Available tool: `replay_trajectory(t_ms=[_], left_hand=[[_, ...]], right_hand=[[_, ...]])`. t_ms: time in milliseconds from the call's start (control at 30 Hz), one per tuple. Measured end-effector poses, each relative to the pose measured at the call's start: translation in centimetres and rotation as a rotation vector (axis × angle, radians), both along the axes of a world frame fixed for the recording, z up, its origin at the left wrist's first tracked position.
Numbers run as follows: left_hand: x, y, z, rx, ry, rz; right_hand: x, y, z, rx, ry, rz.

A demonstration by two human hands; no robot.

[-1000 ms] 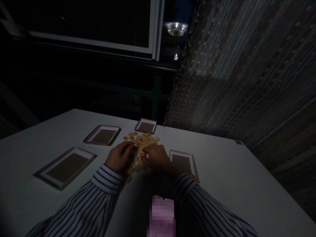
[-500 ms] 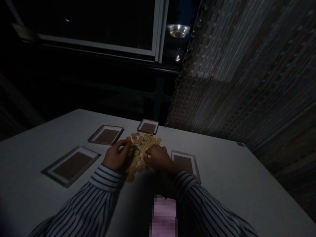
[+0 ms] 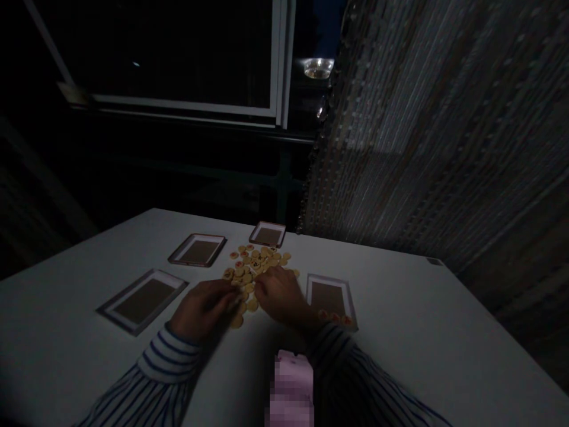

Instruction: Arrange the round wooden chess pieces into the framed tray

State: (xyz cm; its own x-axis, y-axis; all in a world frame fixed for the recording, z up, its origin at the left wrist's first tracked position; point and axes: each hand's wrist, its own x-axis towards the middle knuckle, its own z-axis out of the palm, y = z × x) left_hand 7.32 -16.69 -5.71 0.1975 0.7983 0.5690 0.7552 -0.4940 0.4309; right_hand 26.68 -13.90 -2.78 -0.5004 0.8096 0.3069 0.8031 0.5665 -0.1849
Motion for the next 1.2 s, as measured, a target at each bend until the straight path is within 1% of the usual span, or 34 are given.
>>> replay_trajectory(t_ms=[67,100,133,167,233,367,567,733,933,1067,1200], left_hand=[[-0.2,-1.0,-1.1,0.096,0.111,-0.035],[-0.3,-1.3,-1.8,0.155,0.163,-0.036],[-0.3,-1.5,-2.4,0.201,0.196,-0.006],[-0.3,-1.6,-3.0,0.218,0.226,0.022],[-0.3,-1.6,-3.8,0.226,0.278,0.024],[0.0,-1.6,-4.8,0.214,0.262,0.06],[-0.1,-1.9,-5.2,0.198,0.242,0.046],[-0.1,-1.8,-5.1,0.182,0.206,0.023],[0.1,-1.8,-4.9,0.221,0.145,0.0],[-0.3,-1.8,-4.8,0.224,0.185,0.028],[-1.2,-1.4,-4.7,0.208,0.294,-0.007]], right_hand=[[-0.2,-0.4,-0.4,0.073,0.006,0.018],[-0.2,-0.5,-0.6,0.103,0.006,0.033],[-0.2,-0.7,-0.7,0.128,0.007,0.049],[-0.3,-0.7,-0.9,0.149,0.01,0.067],[-0.3,-0.9,-1.2,0.183,0.017,0.098],[-0.3,-1.1,-1.7,0.219,0.023,0.138],[-0.2,-0.9,-2.1,0.212,0.034,0.154],[-0.2,-0.8,-2.1,0.209,0.029,0.171],[-0.1,-0.9,-2.0,0.214,0.042,0.164],[-0.1,-1.0,-1.9,0.216,0.044,0.163],[-0.1,-1.0,-2.0,0.216,0.028,0.171]])
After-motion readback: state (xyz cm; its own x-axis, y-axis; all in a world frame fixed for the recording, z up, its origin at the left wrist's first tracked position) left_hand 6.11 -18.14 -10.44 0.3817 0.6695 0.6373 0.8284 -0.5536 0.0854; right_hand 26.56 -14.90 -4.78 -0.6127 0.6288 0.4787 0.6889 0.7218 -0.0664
